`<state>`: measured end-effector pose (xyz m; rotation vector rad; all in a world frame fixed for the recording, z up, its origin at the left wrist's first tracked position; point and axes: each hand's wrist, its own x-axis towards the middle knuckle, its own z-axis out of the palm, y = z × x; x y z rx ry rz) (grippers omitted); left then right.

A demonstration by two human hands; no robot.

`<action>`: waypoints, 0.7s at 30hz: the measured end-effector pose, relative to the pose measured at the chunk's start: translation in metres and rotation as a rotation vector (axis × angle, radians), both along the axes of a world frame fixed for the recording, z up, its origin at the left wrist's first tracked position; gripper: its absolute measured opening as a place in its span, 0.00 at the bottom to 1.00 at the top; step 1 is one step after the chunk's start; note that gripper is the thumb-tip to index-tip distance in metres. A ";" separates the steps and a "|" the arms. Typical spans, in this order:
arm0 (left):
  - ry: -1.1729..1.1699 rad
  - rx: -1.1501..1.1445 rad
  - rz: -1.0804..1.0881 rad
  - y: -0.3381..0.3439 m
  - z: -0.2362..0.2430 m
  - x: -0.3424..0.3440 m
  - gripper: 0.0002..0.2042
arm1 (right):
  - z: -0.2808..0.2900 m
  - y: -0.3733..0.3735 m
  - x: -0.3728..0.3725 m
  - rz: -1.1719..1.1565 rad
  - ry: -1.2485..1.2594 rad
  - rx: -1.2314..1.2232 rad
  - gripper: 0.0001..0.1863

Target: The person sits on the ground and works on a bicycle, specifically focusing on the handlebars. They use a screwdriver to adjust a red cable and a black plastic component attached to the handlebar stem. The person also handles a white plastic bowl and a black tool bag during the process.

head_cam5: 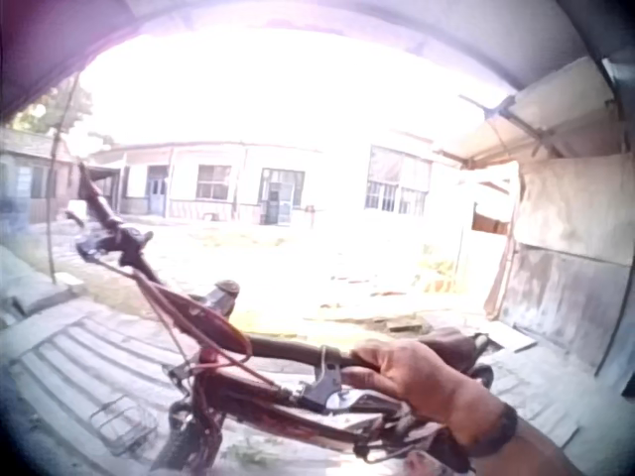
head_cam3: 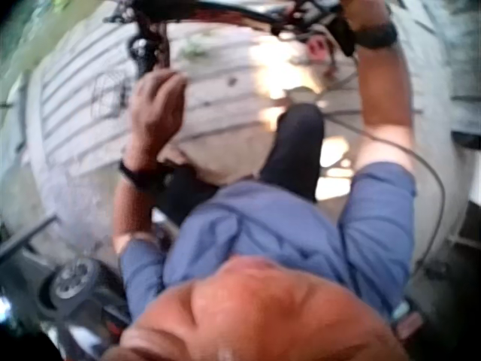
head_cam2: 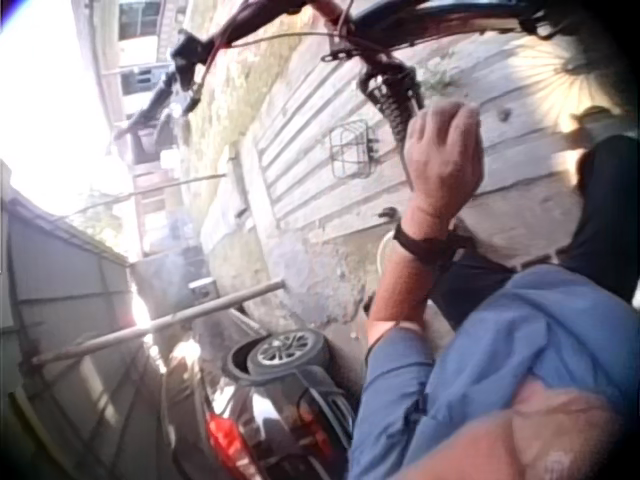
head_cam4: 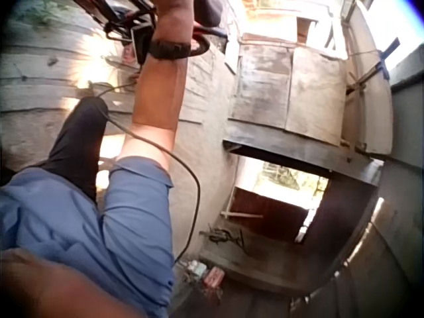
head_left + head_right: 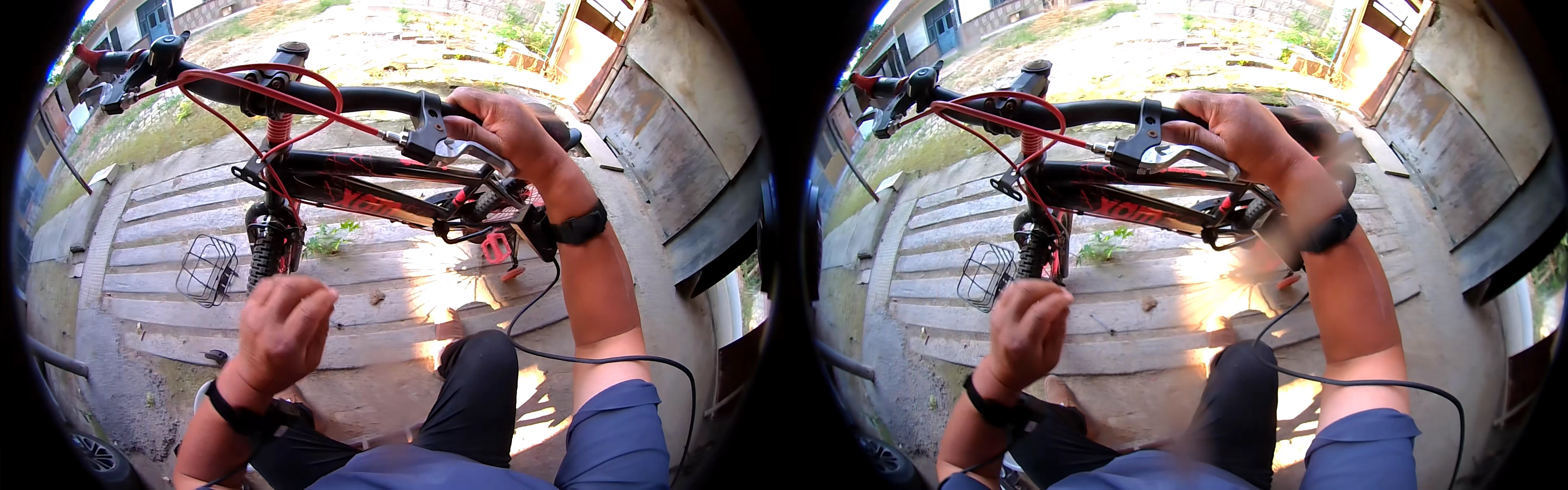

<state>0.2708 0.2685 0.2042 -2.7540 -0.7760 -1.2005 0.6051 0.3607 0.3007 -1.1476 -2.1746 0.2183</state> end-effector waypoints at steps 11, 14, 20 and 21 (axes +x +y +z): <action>0.280 -0.666 -0.019 -0.077 -0.161 -0.013 0.05 | 0.012 -0.006 -0.004 0.066 0.111 -0.279 0.23; 0.415 -0.814 -0.086 -0.082 -0.190 -0.012 0.08 | 0.017 -0.011 -0.005 0.027 0.089 -0.302 0.24; 0.520 -0.900 -0.157 -0.078 -0.204 -0.002 0.12 | 0.017 -0.008 0.001 0.038 0.081 -0.343 0.22; 0.512 -0.902 -0.157 -0.078 -0.202 -0.001 0.12 | 0.016 -0.008 -0.001 0.041 0.106 -0.372 0.22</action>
